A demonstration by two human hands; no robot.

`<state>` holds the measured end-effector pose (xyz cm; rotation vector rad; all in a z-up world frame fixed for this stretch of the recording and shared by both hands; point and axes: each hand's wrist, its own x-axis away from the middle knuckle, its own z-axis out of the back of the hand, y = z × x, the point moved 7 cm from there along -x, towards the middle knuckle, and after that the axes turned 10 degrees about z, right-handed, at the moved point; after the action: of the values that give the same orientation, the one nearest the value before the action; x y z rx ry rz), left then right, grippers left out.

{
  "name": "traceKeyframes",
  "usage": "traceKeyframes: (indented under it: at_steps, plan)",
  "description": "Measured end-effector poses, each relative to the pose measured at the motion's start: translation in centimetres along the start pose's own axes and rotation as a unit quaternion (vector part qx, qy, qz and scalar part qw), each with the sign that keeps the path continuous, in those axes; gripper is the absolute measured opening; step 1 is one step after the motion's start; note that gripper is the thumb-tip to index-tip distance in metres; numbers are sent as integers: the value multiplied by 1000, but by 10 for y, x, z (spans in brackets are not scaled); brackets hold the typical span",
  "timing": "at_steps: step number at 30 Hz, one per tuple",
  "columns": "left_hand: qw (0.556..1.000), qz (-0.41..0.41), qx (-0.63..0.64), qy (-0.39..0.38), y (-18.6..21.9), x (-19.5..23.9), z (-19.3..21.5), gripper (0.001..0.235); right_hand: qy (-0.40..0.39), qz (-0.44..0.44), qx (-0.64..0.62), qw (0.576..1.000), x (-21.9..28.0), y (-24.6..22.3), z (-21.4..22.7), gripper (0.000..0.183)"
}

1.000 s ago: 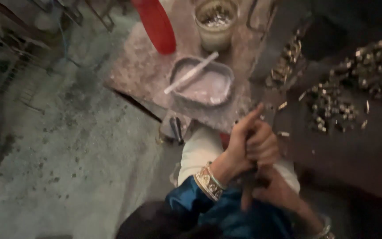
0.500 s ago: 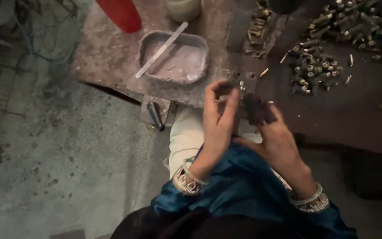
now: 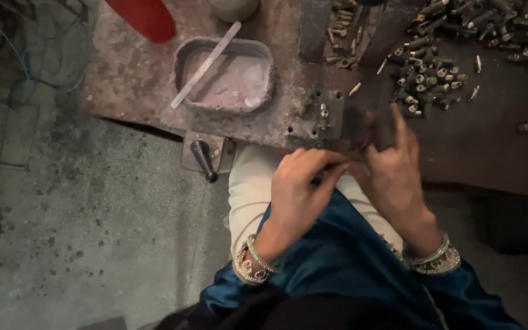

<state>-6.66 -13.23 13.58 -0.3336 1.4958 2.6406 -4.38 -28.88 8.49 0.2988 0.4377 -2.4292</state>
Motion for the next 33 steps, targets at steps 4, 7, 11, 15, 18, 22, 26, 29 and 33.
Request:
traceKeyframes:
  at_steps: [4,7,11,15,18,22,26,29,33]
  plan:
    - [998,47,51,10,3,-1,5,16,37,-14,-9,999,-3,4,10,62]
    - [985,125,119,10,1,-5,3,23,25,7,-4,1000,-8,-5,17,57]
    - [999,19,50,9,14,-5,-3,21,-9,31,22,999,-9,-12,11,53]
    - [995,10,97,-8,6,-4,0,16,13,23,-5,1000,-8,-7,13,51]
    - [987,55,146,-31,-1,-5,3,15,49,29,-53,997,-4,-3,9,46]
    - [962,115,239,-59,-4,-8,2,16,84,-44,-293,952,0,-4,2,55]
    - [973,99,203,-42,5,-11,12,17,29,-178,-419,890,4,5,-13,49]
    - [992,47,114,-22,14,-12,19,16,80,-81,-216,970,-14,-9,22,51]
    - [998,-44,28,40,28,-11,21,19,32,32,7,999,-21,-25,24,55]
